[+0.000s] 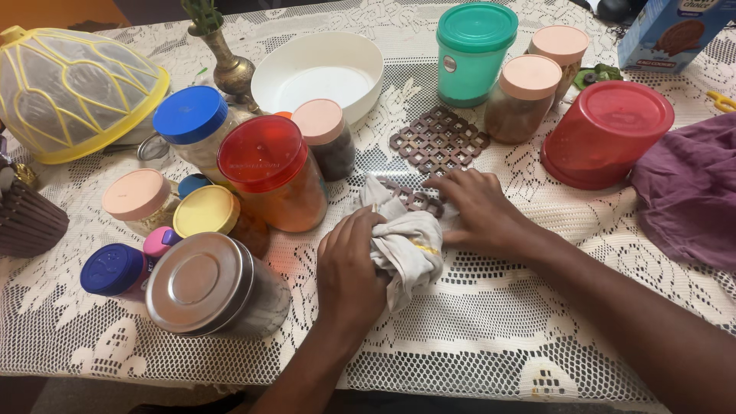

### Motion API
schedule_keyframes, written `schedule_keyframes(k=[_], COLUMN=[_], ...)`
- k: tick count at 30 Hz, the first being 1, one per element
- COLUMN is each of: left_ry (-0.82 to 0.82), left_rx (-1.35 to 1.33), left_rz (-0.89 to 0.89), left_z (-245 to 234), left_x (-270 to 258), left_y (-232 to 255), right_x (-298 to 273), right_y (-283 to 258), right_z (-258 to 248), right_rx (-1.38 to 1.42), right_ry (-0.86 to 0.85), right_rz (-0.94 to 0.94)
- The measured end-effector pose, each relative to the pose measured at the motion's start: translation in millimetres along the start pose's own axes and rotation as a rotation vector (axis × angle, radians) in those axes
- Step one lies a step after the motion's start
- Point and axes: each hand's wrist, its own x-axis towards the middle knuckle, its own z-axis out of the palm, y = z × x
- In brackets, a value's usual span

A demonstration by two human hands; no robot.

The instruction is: The person cleans a table by hand using a cloth to wipe down various containers, bottles, and a tray, before wiping a rose and placing it into a brass vase.

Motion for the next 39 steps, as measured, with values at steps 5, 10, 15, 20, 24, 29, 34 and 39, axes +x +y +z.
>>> schedule_keyframes(k=[5, 10, 15, 20, 24, 29, 34, 39], left_ry=[-0.214, -0.355, -0.406, -0.437, -0.355, -0.380, -0.081, 0.124], left_rx=[0.018, 0.207, 0.356, 0.341, 0.296, 0.136, -0.053, 0.233], left_rz=[-0.007, 0.043, -0.175, -0.213, -0.120, -0.057, 0.243, 0.297], left_z=[3, 10, 9, 9, 9, 13, 14, 16], left_x=[3, 4, 11, 11, 10, -3, -9, -1], left_y=[-1, 4, 1, 3, 0, 5, -4, -14], right_x=[0, 1, -1, -2, -2, -4, -3, -3], right_y=[0, -1, 6, 3, 5, 11, 10, 0], right_z=[3, -3, -11, -8, -4, 0, 1, -5], right_rx=[-0.091, -0.031, 0.203, 0.496, 0.655, 0.635, 0.656, 0.704], right_ry=[0.101, 0.053, 0.111, -0.007, -0.078, 0.122, 0.183, 0.036], right_rz=[-0.055, -0.066, -0.210, -0.005, 0.161, 0.052, 0.052, 0.247])
